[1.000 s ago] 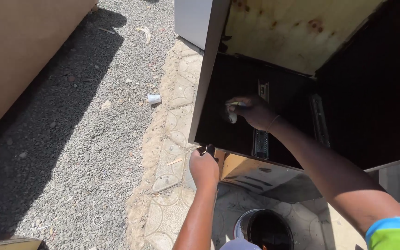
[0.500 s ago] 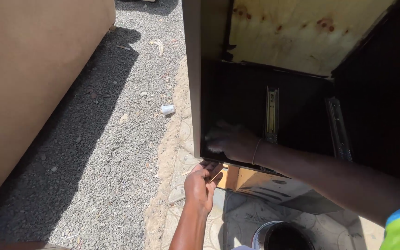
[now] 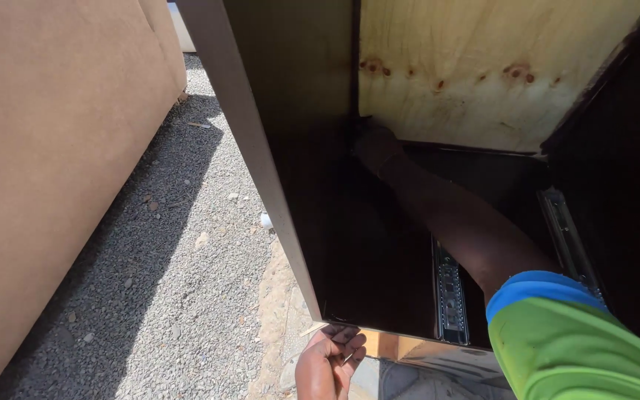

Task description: Staining the interior of a wooden cabinet using a cloth and liquid stain

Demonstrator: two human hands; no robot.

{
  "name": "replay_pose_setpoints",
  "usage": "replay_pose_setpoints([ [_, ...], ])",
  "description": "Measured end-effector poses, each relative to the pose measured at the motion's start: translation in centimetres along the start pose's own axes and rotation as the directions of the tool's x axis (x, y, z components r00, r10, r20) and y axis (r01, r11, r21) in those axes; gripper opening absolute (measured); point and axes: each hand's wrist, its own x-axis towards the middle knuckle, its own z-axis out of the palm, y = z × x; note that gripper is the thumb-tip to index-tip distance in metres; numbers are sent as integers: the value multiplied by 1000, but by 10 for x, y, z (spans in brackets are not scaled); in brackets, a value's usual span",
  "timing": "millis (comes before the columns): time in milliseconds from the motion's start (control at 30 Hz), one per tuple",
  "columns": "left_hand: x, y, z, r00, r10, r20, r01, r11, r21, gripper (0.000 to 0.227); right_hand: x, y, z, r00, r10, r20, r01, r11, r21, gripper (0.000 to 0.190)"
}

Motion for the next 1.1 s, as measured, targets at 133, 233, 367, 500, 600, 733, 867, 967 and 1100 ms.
replay_pose_setpoints([
  [133,-27,26,15,1000,4,-31,-3,1000,31,24,16,-4,-53,945,146,293,-168,984,52,25],
  [233,-40,37,23,995,9,-104,-11,1000,-19,52,13,-9,-72,914,202,351,-279,942,185,37],
  [367,-35,40,15,1000,-7,-21,6,996,-84,60,-8,-54,-166,844,89,529,-334,859,388,30],
  [500,-36,42,4,997,-10,77,17,996,-87,66,-53,-124,-270,760,-69,647,-322,824,467,25],
  [600,5,36,-35,954,-39,298,75,991,-108,81,-94,-184,-328,831,-194,521,-130,844,521,14],
  [733,3,59,-51,986,-3,168,18,996,-89,91,-139,-224,-374,810,-374,452,1,772,636,23],
  [867,-48,72,-32,997,55,-57,-45,985,168,83,-166,-225,-417,567,-319,759,-692,316,649,33],
  [967,-62,48,-14,998,-3,-58,29,894,446,56,-177,-211,-418,650,-186,737,-750,0,661,49],
  [1100,-53,7,-8,998,-41,52,-31,411,911,46,-170,-190,-403,955,137,264,-297,470,831,28],
])
